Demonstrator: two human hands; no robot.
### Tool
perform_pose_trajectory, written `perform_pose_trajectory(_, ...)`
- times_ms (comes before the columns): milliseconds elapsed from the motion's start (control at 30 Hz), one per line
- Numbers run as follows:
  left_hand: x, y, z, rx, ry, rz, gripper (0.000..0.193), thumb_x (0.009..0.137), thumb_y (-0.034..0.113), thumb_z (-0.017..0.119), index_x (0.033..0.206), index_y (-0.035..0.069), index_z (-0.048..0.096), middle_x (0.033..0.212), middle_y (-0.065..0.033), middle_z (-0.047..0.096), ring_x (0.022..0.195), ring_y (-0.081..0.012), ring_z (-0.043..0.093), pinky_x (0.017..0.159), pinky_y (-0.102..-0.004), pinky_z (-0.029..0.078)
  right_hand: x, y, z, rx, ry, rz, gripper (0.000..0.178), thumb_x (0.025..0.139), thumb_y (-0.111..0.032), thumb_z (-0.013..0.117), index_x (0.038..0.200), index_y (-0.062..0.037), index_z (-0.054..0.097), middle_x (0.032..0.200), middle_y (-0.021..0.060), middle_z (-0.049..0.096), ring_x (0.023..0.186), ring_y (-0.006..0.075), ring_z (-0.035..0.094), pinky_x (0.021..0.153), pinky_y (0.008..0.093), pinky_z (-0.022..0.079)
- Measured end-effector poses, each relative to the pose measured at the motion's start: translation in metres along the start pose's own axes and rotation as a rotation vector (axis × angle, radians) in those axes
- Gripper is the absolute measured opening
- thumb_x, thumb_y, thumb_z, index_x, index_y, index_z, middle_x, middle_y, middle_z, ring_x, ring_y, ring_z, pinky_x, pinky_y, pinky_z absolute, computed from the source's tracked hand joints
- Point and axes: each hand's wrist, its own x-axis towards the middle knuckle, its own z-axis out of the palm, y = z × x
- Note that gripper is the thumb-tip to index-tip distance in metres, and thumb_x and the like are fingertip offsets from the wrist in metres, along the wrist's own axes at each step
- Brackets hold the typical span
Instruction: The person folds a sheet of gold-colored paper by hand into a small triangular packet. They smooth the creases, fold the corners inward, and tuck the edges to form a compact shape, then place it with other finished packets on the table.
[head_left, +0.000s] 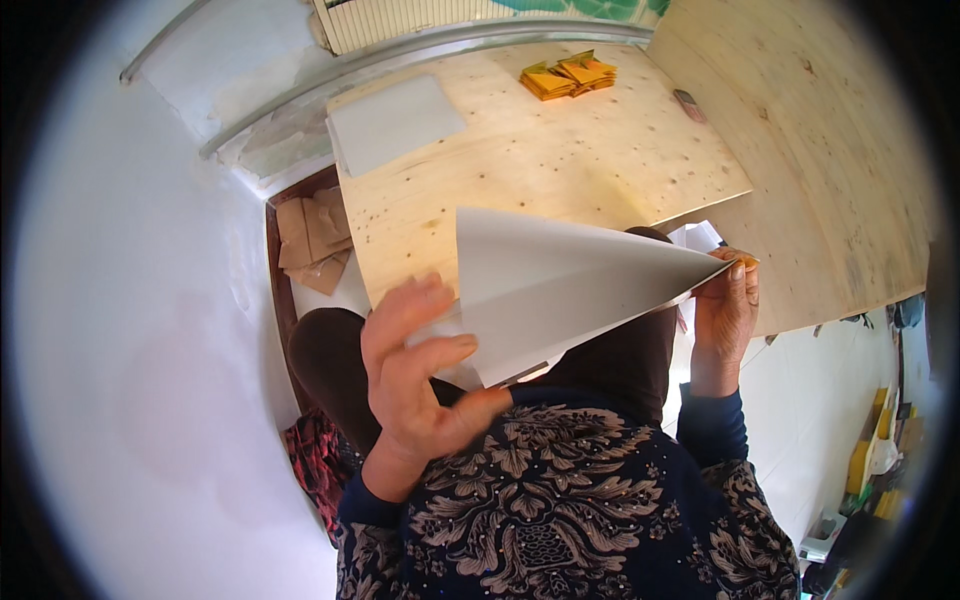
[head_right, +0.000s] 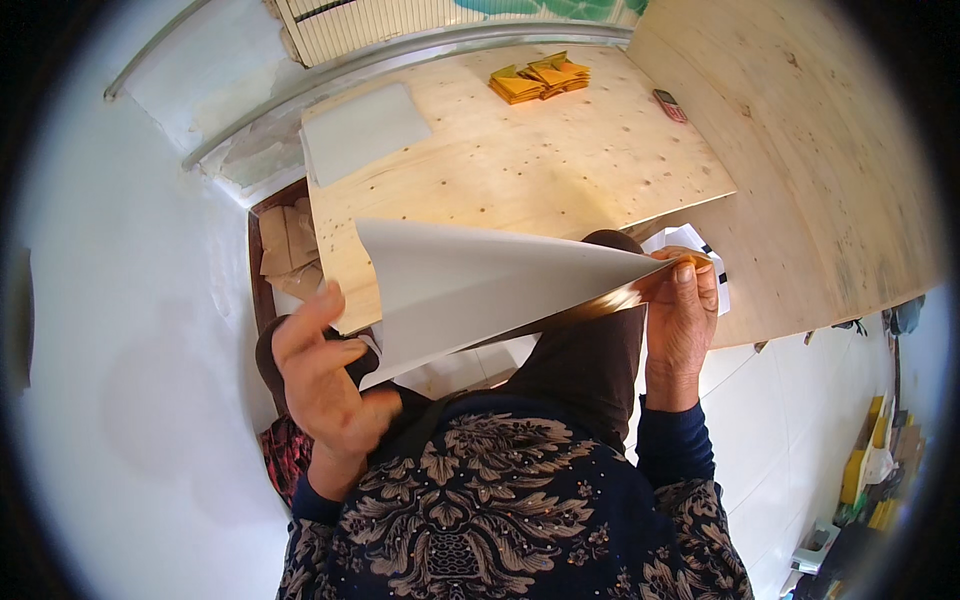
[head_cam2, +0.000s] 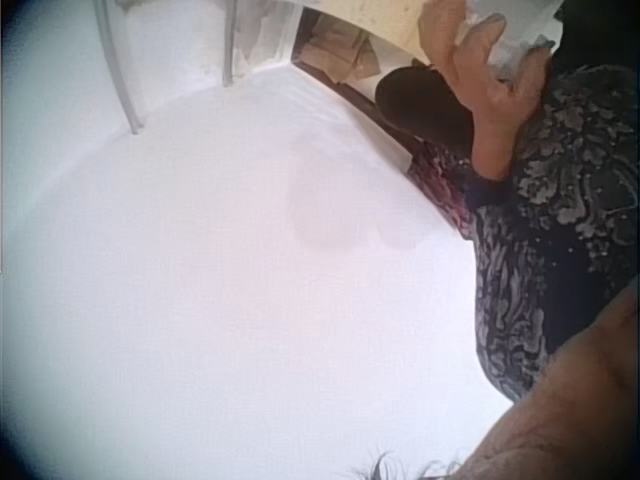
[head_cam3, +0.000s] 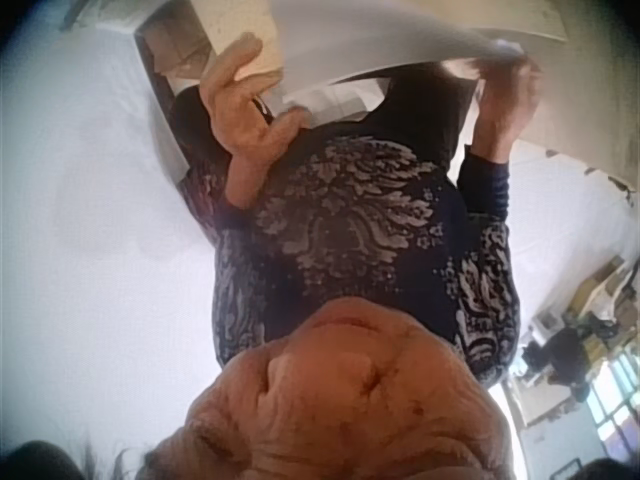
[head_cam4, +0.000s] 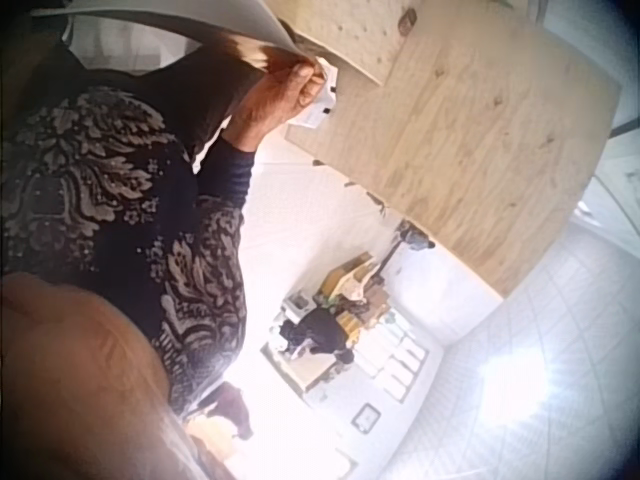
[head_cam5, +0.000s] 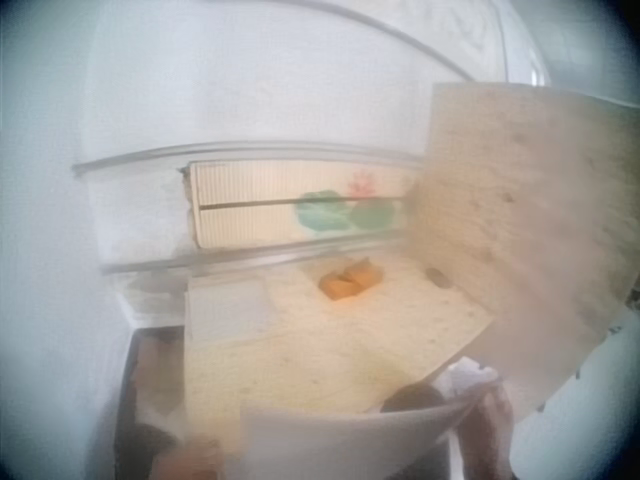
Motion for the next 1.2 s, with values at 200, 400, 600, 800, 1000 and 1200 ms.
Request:
perform_pose_trajectory(200,0.021,-0.021,-0.002,-0.635,-0.121,-0.388,0.016,0.073,0.007,0.078,0.079,0.004,0.064,0.14,-0.0217,0.047,0.128,-0.0325,0.048,0.11,-0.0438,0.03,0.003,0.002,0.001,0.001,-0.073,-0.067,0.022,0.095,-0.029,0.062,0.098,-0.0068,0.062,0.09,0.0081,0.066,0.084,0.023,0.066,0.079,0.0354,0.053)
perform_pose_trajectory(400,0.024,-0.014,0.001,-0.672,-0.135,-0.537,0.018,0.072,-0.004,0.077,0.08,0.004,0.064,0.109,-0.0124,0.062,0.108,-0.0215,0.058,0.104,-0.0385,0.037,0.004,0.004,-0.006,0.011,-0.117,-0.032,0.022,0.094,-0.027,0.062,0.098,-0.006,0.061,0.09,0.0082,0.065,0.09,0.0249,0.066,0.082,0.0375,0.052)
perform_pose_trajectory(600,0.017,-0.007,0.009,-0.613,0.014,-0.665,0.02,0.073,-0.008,0.071,0.083,0.005,0.059,0.097,-0.0096,0.064,0.103,-0.0214,0.062,0.11,-0.0433,0.036,0.006,0.007,-0.01,0.032,-0.077,-0.033,0.022,0.094,-0.026,0.062,0.101,-0.0057,0.061,0.093,0.0087,0.066,0.09,0.0254,0.066,0.082,0.037,0.053)
perform_pose_trajectory(800,0.019,-0.011,0.012,-0.725,0.013,-0.652,0.021,0.076,-0.012,0.063,0.085,0.005,0.055,0.09,-0.0074,0.062,0.097,-0.0173,0.064,0.113,-0.0491,0.032,0.003,0.009,-0.008,0.039,-0.039,-0.019,0.023,0.094,-0.027,0.064,0.103,-0.0057,0.061,0.095,0.0096,0.066,0.091,0.0267,0.066,0.084,0.039,0.052)
perform_pose_trajectory(1000,0.024,-0.002,0.013,-0.843,0.092,-0.812,0.023,0.079,-0.008,0.069,0.097,0.002,0.06,0.094,-0.0047,0.064,0.09,-0.0093,0.058,0.101,-0.0326,0.042,0.002,0.007,-0.004,0.033,-0.042,-0.05,0.024,0.092,-0.026,0.065,0.104,-0.0057,0.062,0.095,0.0101,0.067,0.092,0.0267,0.067,0.086,0.0395,0.052)
perform_pose_trajectory(1200,0.025,-0.002,0.013,-0.854,0.078,-0.884,0.026,0.08,-0.005,0.069,0.105,0.001,0.062,0.093,-0.0029,0.064,0.089,-0.0079,0.057,0.082,-0.0206,0.045,0.0,0.006,0.0,0.023,0.011,-0.048,0.025,0.092,-0.026,0.066,0.104,-0.0045,0.062,0.096,0.0108,0.068,0.092,0.0261,0.067,0.086,0.0365,0.052)
